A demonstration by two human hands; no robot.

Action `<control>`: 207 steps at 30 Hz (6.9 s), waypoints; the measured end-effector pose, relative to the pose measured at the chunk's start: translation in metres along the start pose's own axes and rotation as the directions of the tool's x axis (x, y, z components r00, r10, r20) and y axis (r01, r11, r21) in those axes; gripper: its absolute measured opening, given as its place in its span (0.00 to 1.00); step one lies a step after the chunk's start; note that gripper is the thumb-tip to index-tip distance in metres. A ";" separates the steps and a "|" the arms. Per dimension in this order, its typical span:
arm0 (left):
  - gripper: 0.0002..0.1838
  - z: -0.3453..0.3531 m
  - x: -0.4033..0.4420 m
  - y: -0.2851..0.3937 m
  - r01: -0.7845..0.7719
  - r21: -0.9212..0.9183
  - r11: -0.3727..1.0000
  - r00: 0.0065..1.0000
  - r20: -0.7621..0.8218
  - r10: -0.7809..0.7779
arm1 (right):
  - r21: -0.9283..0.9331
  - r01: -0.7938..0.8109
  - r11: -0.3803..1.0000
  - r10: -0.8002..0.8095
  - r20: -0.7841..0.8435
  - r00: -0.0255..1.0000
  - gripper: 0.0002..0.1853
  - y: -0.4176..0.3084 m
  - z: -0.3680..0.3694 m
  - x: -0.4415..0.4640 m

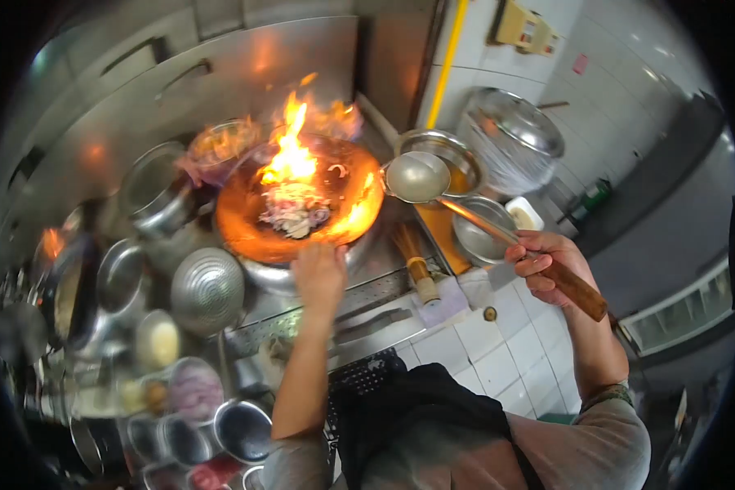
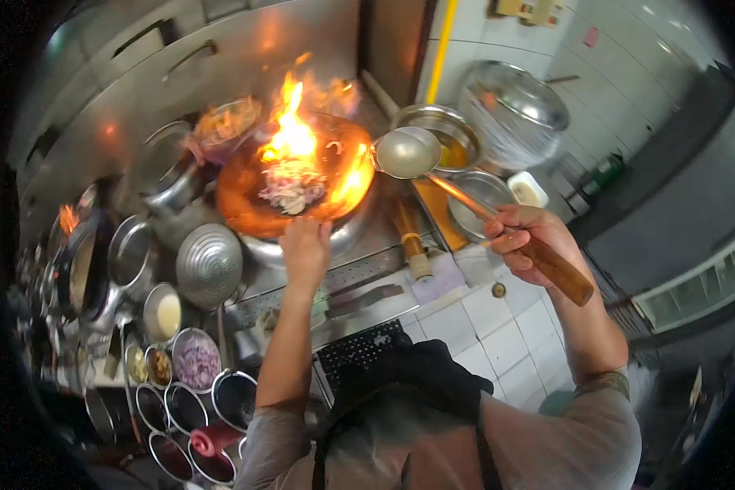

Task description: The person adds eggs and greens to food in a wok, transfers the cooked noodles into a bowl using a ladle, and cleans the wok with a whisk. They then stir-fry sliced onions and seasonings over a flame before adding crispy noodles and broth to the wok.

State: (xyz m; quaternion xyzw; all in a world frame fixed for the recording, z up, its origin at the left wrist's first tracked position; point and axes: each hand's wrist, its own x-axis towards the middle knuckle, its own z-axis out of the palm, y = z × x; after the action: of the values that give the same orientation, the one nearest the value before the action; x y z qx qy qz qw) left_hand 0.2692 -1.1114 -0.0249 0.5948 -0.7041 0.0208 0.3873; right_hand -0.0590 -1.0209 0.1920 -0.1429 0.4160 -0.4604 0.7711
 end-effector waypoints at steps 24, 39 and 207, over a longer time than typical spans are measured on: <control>0.11 -0.026 -0.011 0.004 0.055 0.008 0.998 0.996 0.075 -0.055 | -0.753 0.229 0.617 -0.450 -0.098 0.888 0.37 0.024 -0.115 -0.019; 0.10 -0.012 0.006 0.014 -0.031 0.060 0.998 0.994 0.102 0.024 | -0.736 -0.179 0.653 -0.283 -0.456 0.844 0.34 0.024 -0.159 -0.030; 0.14 -0.397 -0.334 -0.234 0.991 0.084 -0.103 -0.035 -0.585 -0.810 | -0.776 0.450 0.442 0.049 0.522 0.852 0.35 0.118 0.126 0.210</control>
State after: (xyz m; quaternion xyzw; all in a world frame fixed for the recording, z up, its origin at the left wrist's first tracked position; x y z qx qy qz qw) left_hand 0.6730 -0.7107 -0.0391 0.9706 0.0338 0.0289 0.2367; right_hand 0.1565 -1.1528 0.0912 -0.6756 0.3701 -0.2212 0.5980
